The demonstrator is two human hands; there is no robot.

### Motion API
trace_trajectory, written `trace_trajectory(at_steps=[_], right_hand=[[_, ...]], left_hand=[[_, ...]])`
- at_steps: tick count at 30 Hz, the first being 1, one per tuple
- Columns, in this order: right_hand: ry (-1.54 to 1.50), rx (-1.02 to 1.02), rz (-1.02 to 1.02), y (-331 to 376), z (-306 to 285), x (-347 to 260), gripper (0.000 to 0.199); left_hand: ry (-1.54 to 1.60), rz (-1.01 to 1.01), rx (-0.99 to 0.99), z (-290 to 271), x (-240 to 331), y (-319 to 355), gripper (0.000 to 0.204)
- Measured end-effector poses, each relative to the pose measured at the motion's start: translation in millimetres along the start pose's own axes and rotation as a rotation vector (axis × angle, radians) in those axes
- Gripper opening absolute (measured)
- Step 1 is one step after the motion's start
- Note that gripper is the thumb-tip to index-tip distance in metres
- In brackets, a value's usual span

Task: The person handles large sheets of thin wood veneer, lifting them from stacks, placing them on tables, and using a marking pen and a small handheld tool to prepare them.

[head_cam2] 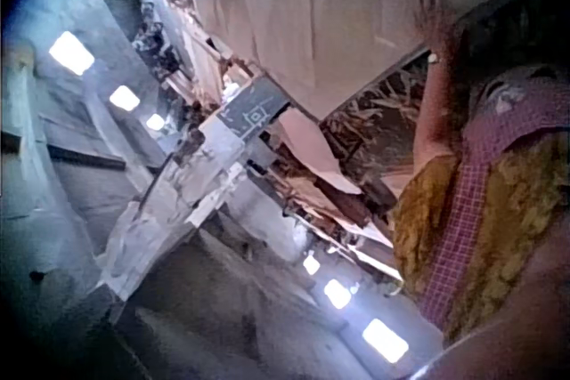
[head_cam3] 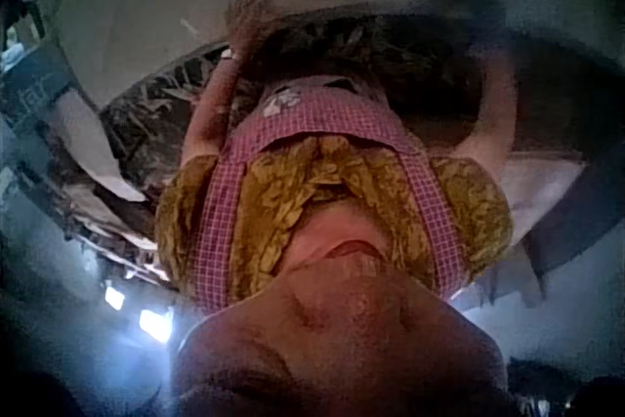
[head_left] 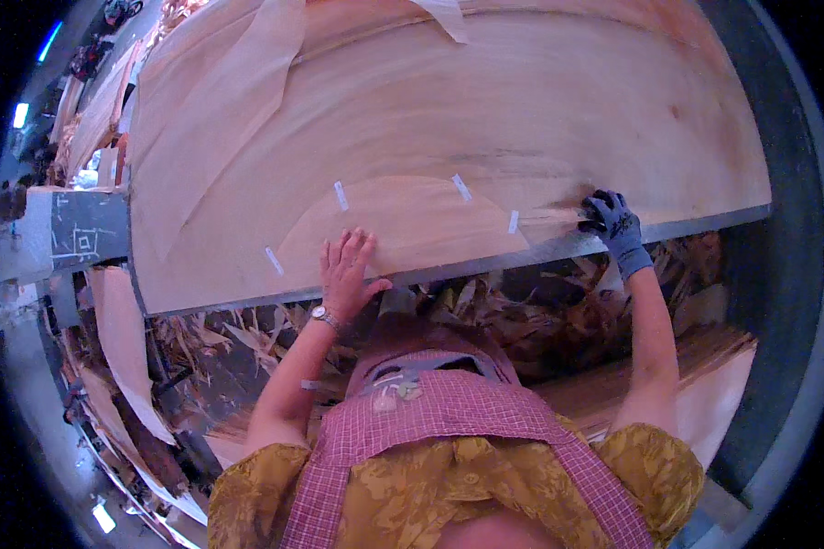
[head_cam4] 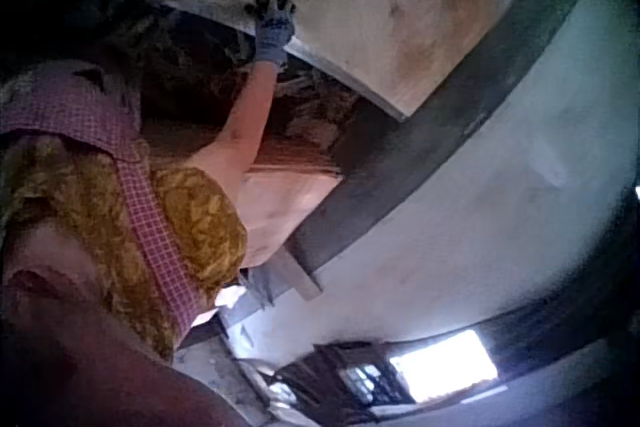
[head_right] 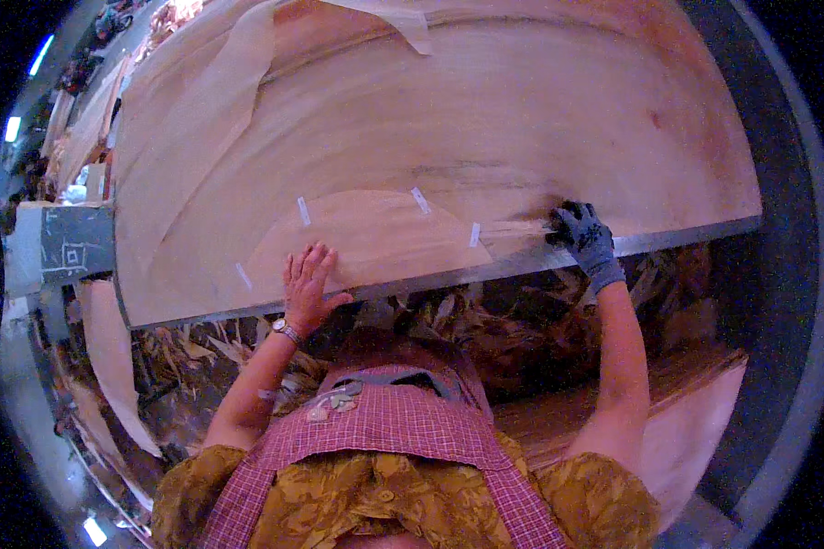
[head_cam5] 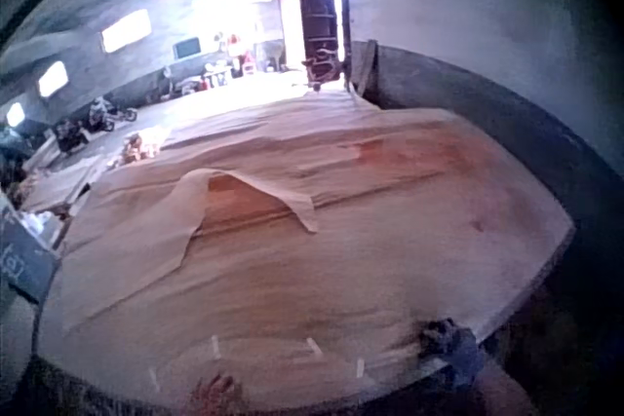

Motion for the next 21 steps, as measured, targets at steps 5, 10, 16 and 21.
trace_trajectory(at_steps=[5, 10, 16, 21], right_hand=[[0.01, -0.035, -0.08, -16.5, -3.4, 10.2, 0.025], [-0.007, 0.011, -0.091, -35.2, -39.2, 10.1, 0.025], [-0.066, 0.081, -0.033, -36.1, -68.0, 10.7, 0.029], [-0.022, 0.452, -0.095, -10.0, -109.8, -46.6, 0.027]], left_hand=[[0.008, 0.041, -0.011, 0.6, 3.0, 1.6, 0.088], [-0.01, 0.088, 0.042, -1.9, 7.0, -1.2, 0.079], [-0.085, 0.178, 0.289, -20.9, 4.9, -21.2, 0.043], [-0.13, 0.14, 0.105, -46.2, -4.2, -49.1, 0.012]])
Point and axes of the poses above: each hand's wrist, its own y-axis away from the middle knuckle, its own z-axis out of the palm, x = y × z, the point moved 5 cm from there along -y, towards the middle knuckle, and after that the axes turned 8 degrees about y, right-handed, at the moved point
